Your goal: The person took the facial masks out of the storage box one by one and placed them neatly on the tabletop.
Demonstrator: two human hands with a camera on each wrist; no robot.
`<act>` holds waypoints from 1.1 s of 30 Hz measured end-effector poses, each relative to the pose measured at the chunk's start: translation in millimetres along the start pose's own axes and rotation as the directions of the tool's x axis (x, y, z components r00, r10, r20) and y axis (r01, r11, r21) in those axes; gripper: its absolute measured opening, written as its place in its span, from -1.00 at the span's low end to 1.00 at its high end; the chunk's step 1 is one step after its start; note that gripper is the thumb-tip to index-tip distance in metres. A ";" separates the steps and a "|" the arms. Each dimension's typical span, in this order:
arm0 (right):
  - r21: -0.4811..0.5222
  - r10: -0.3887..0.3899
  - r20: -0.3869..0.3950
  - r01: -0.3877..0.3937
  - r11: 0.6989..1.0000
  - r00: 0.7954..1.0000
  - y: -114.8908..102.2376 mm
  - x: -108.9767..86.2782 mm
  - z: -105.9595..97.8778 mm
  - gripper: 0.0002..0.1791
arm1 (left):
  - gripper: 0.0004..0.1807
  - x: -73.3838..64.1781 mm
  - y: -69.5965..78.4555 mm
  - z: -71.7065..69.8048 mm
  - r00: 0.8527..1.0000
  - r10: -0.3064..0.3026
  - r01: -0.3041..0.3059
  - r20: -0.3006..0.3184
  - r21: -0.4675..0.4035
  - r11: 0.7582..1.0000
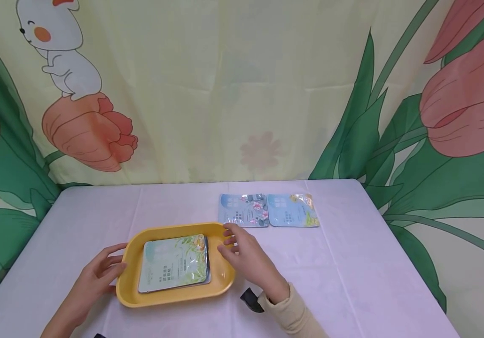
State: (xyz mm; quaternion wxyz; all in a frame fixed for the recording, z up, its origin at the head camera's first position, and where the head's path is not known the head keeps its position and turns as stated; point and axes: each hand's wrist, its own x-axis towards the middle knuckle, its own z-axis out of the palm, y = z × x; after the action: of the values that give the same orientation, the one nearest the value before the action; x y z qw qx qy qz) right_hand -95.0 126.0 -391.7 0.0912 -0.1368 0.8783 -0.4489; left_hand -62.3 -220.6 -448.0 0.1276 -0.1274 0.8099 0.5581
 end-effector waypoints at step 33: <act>-0.001 0.021 0.151 -0.021 1.000 0.988 -11.1 1.9 40.8 -0.26 | -0.35 -0.6 0.3 -0.4 1.000 0.002 -0.002 0.004 -0.009 1.000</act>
State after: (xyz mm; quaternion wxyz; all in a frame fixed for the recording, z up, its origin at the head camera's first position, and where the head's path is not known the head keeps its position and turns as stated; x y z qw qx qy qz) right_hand -83.5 88.0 -406.4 0.1625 -0.1610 0.8700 -0.4367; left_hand -61.9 -220.8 -447.3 0.1282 -0.1259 0.8072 0.5622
